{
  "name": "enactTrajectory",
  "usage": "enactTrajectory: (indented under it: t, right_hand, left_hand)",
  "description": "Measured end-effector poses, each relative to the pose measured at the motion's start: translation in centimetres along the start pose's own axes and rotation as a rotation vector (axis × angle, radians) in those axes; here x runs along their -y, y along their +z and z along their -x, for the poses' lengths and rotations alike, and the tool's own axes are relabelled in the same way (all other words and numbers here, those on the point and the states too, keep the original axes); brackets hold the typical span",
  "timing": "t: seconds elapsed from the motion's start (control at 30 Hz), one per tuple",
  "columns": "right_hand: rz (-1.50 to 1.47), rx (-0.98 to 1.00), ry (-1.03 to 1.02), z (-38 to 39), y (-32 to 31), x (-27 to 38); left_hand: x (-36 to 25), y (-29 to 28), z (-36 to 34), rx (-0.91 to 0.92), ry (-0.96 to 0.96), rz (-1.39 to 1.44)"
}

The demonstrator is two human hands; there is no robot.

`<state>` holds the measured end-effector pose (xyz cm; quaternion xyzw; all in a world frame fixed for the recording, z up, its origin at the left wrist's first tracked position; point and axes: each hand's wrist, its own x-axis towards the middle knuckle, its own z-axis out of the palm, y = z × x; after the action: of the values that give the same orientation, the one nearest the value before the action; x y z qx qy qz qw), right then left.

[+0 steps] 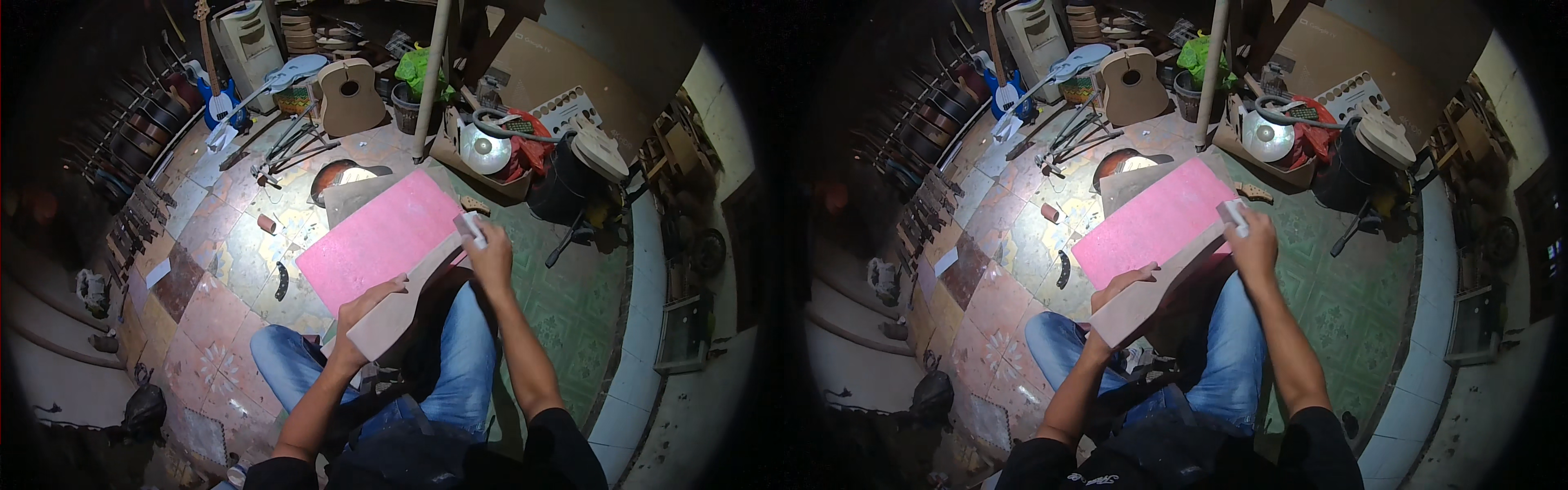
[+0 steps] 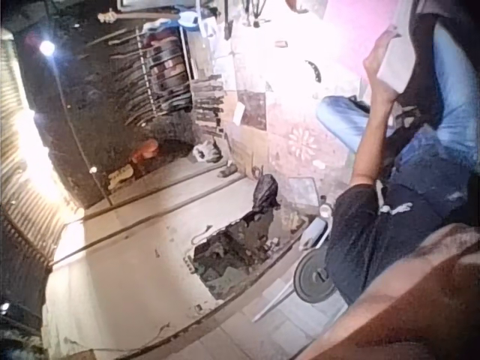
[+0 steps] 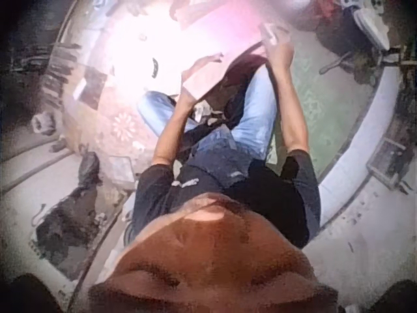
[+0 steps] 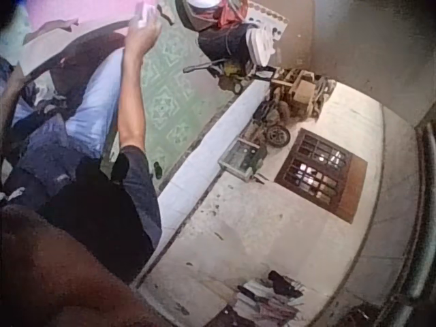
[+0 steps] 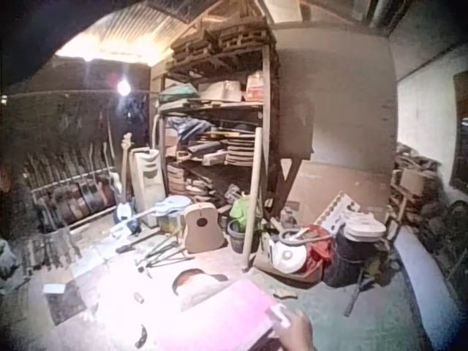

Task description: The person sands the sides and edges of a wooden guitar body using a sanding block. They move the block along the wood contours, wipe the surface by hand, and turn the guitar body over to sand the opposite side.

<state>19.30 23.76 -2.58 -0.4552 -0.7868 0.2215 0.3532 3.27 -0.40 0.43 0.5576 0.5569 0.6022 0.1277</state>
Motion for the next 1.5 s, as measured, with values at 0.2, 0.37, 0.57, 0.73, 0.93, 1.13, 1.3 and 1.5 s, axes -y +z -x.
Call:
enactTrajectory:
  t: [0.2,0.37,0.57,0.73,0.93,1.13,1.3,1.5]
  right_hand:
    - [-0.032,0.108,-0.178,2.7,-0.1,2.0]
    - [0.087,0.108,-0.272,4.5,0.5,4.5]
    - [-0.172,0.085,0.048,-0.7,0.0,1.1]
    - [-0.044,0.109,-0.287,3.9,1.0,3.1]
    - [-0.026,0.069,-0.193,3.9,0.9,4.5]
    - [-0.063,0.020,0.011,-1.0,0.4,-1.0]
    - [-0.112,0.114,-0.410,4.1,0.7,3.8]
    - [0.072,0.121,-0.232,3.2,0.9,2.6]
  left_hand:
    - [0.5,-1.2,0.9,0.018,0.002,-0.163]
    - [0.4,-1.0,0.1,0.000,-0.005,-0.117]
    - [0.3,-1.0,0.1,0.014,0.047,-0.142]
    - [0.9,-1.4,0.8,-0.012,0.037,-0.122]
    - [0.7,-1.5,0.1,-0.027,0.026,-0.150]
    - [0.0,-0.5,-0.5,0.005,0.006,-0.138]
    - [0.3,-1.5,0.6,-0.029,-0.062,-0.210]
    - [0.6,-1.2,0.6,-0.047,-0.010,-0.189]
